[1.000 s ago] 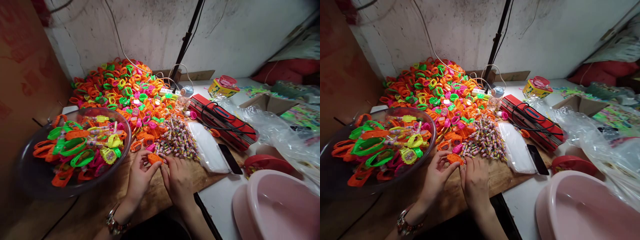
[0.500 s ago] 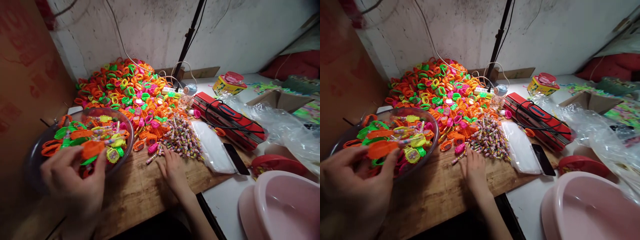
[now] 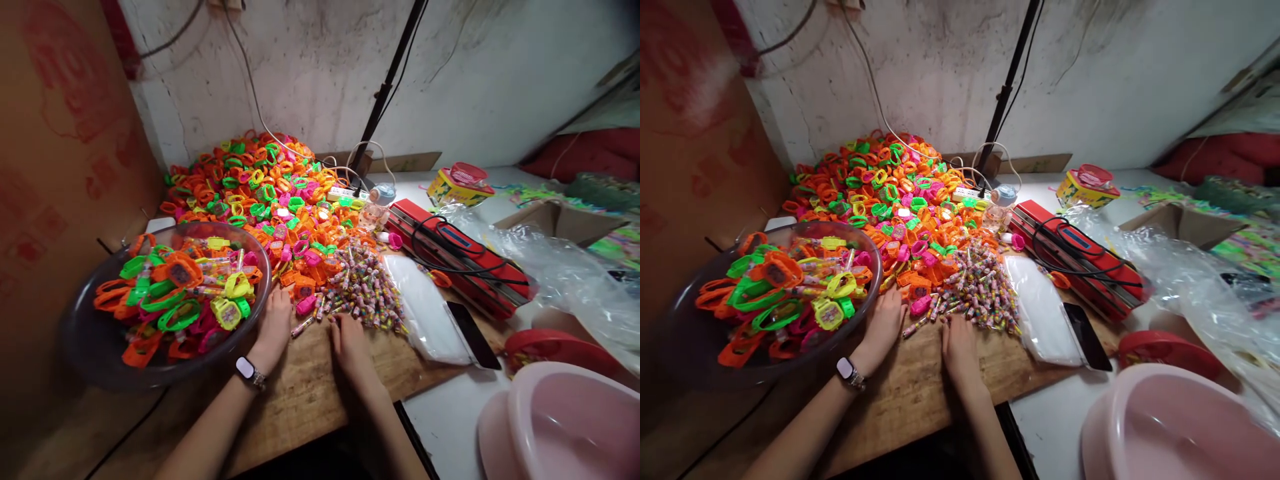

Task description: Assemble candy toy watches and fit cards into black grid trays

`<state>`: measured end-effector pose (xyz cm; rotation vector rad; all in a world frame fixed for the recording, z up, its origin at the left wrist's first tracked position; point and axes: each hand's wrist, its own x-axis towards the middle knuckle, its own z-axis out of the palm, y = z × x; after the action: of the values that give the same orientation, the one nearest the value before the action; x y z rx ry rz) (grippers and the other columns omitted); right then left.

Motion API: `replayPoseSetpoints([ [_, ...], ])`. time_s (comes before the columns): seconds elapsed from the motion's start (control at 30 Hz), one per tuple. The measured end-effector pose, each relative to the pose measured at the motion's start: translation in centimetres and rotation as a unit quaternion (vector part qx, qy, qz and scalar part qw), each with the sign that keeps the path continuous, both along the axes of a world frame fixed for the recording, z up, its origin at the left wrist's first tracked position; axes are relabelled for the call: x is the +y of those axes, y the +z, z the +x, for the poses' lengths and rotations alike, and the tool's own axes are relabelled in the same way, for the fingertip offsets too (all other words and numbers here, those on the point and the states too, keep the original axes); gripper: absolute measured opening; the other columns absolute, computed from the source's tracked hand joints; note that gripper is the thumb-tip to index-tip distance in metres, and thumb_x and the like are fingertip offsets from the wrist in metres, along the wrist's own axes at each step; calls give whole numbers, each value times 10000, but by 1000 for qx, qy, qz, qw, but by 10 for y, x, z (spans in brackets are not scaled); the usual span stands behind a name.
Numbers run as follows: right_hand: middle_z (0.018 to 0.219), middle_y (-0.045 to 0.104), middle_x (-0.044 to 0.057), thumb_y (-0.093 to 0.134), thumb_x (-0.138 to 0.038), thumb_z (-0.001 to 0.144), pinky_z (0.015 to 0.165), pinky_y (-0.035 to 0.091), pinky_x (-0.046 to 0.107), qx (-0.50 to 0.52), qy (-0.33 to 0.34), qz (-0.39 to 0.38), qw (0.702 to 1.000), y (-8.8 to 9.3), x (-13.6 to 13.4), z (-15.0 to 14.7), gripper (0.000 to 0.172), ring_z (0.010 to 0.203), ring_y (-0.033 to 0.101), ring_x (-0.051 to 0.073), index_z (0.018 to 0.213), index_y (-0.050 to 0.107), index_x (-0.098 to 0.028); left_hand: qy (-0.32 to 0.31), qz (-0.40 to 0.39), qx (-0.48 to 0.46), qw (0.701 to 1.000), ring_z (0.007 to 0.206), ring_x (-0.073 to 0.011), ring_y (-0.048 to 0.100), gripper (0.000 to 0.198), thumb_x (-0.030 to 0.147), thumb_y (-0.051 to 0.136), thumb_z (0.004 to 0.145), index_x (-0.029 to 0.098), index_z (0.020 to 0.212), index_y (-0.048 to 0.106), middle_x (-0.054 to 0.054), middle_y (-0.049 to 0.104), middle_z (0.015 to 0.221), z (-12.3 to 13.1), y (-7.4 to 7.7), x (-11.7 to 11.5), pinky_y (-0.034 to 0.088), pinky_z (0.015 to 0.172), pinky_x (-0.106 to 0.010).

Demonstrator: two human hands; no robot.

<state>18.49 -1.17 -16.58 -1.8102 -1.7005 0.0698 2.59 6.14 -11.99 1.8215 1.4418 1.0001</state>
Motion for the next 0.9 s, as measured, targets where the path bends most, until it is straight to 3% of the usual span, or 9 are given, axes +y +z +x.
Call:
replayPoseSetpoints([
  [0.07, 879, 636, 81, 373, -260, 958, 688, 508, 315, 107, -3, 8, 994, 10, -4, 2, 293, 753, 596, 182, 1185, 496, -121, -12, -23, -48, 998, 1140, -294, 581, 235, 182, 636, 738, 180, 972, 620, -130, 661, 1091, -4, 4, -4, 414, 1035, -483],
  [0.13, 853, 631, 45, 438, -312, 943, 644, 517, 295, 281, 8, 4, 960, 25, -8, 3, 417, 670, 588, 154, 1316, 406, -127, -19, -125, -176, 976, 964, -244, 650, 351, 287, 696, 719, 198, 1042, 590, -92, 675, 1012, -3, 12, -15, 519, 880, -404],
  [0.27, 917, 652, 46, 549, -378, 896, 651, 523, 301, 498, 55, -18, 865, 59, -13, 1, 540, 650, 577, 130, 1378, 398, -186, -63, -402, -442, 799, 704, -168, 655, 442, 383, 681, 727, 187, 1109, 579, -72, 672, 938, 5, 29, -37, 525, 652, -291],
  [0.37, 867, 651, 34, 510, -393, 919, 704, 523, 310, 482, 89, -20, 872, 74, -15, -1, 561, 708, 588, 139, 1419, 350, -195, -88, -439, -487, 749, 661, -115, 615, 445, 413, 714, 721, 181, 1090, 625, -57, 657, 914, 11, 39, -47, 466, 574, -210],
  [0.47, 679, 555, -35, 462, -417, 940, 605, 502, 264, 434, 107, -36, 894, 81, -19, -3, 546, 611, 552, 126, 1413, 327, -179, -96, -399, -436, 800, 534, -61, 499, 481, 514, 711, 722, 169, 1051, 649, -10, 601, 756, 15, 41, -50, 352, 452, -165],
  [0.57, 612, 502, -59, 457, -445, 939, 457, 410, 212, 404, 116, -75, 904, 87, -24, -6, 411, 483, 455, 99, 1251, 472, -178, -108, -331, -345, 872, 446, -55, 397, 493, 582, 606, 782, 166, 1043, 648, 17, 552, 665, 15, 38, -49, 288, 391, -177],
  [0.73, 715, 629, 3, 426, -456, 952, 445, 387, 210, 392, 124, -74, 909, 93, -27, -10, 317, 487, 456, 96, 1017, 578, -186, -104, -181, -227, 951, 521, -110, 479, 291, 437, 566, 842, 198, 904, 720, -24, 639, 719, 8, 41, -46, 385, 470, -213],
  [0.8, 757, 655, 20, 415, -429, 961, 544, 468, 232, 355, 113, -49, 927, 94, -26, -11, 316, 579, 547, 122, 1054, 601, -191, -92, -152, -219, 959, 587, -141, 539, 229, 388, 619, 807, 221, 907, 741, -40, 689, 804, 5, 46, -46, 431, 531, -232],
  [0.9, 1061, 670, 82, 415, -372, 963, 853, 514, 333, 261, 127, -21, 957, 91, -26, -9, 348, 975, 620, 187, 1232, 579, -224, -62, -135, -222, 964, 691, -184, 606, 179, 332, 693, 746, 250, 891, 757, -24, 708, 775, 0, 53, -45, 475, 632, -257],
])
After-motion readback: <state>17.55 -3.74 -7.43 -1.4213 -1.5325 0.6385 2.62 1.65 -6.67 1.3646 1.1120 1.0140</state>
